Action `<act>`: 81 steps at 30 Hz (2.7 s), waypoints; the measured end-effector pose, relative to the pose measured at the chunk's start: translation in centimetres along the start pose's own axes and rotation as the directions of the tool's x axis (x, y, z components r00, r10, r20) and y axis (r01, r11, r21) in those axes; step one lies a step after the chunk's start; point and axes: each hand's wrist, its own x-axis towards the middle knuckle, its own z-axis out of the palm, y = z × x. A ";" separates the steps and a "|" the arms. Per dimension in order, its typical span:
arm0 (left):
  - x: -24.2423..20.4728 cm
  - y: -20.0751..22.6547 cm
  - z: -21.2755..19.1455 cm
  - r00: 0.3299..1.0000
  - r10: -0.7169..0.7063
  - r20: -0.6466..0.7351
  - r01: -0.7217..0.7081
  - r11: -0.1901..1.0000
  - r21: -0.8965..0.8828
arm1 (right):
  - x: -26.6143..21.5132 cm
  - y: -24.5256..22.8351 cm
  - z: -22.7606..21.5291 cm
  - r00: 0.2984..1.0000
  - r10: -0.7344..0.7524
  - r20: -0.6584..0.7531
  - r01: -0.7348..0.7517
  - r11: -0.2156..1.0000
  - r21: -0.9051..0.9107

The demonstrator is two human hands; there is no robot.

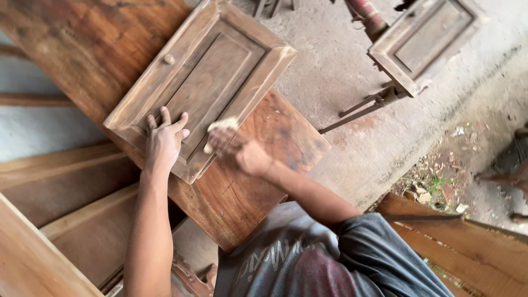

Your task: The person sands wooden furniture components by hand with a piece of sandpaper and using a power sander.

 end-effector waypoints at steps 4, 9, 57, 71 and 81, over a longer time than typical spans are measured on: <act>0.1 0.1 -0.7 0.999 0.036 0.033 -0.036 0.999 0.010 | -1.6 0.4 -4.2 0.992 0.107 -0.070 -0.063 0.887 0.458; -0.1 -0.7 0.0 0.997 0.067 0.028 -0.068 0.997 0.045 | -13.8 3.4 -9.5 0.845 0.523 -0.111 -0.388 0.742 0.547; 3.0 82.6 44.1 0.215 0.717 0.663 0.440 0.535 -0.721 | -69.7 27.9 -26.4 -0.409 0.873 0.266 -0.085 -0.327 0.941; 19.3 103.1 55.6 0.255 0.757 0.602 0.570 0.385 -0.726 | -78.7 52.7 -29.9 -0.443 0.860 0.255 -0.052 -0.308 0.950; 34.5 120.7 60.2 0.544 0.625 0.560 0.260 0.509 -0.821 | -91.9 78.9 -31.8 -0.112 0.952 0.283 -0.303 -0.304 0.903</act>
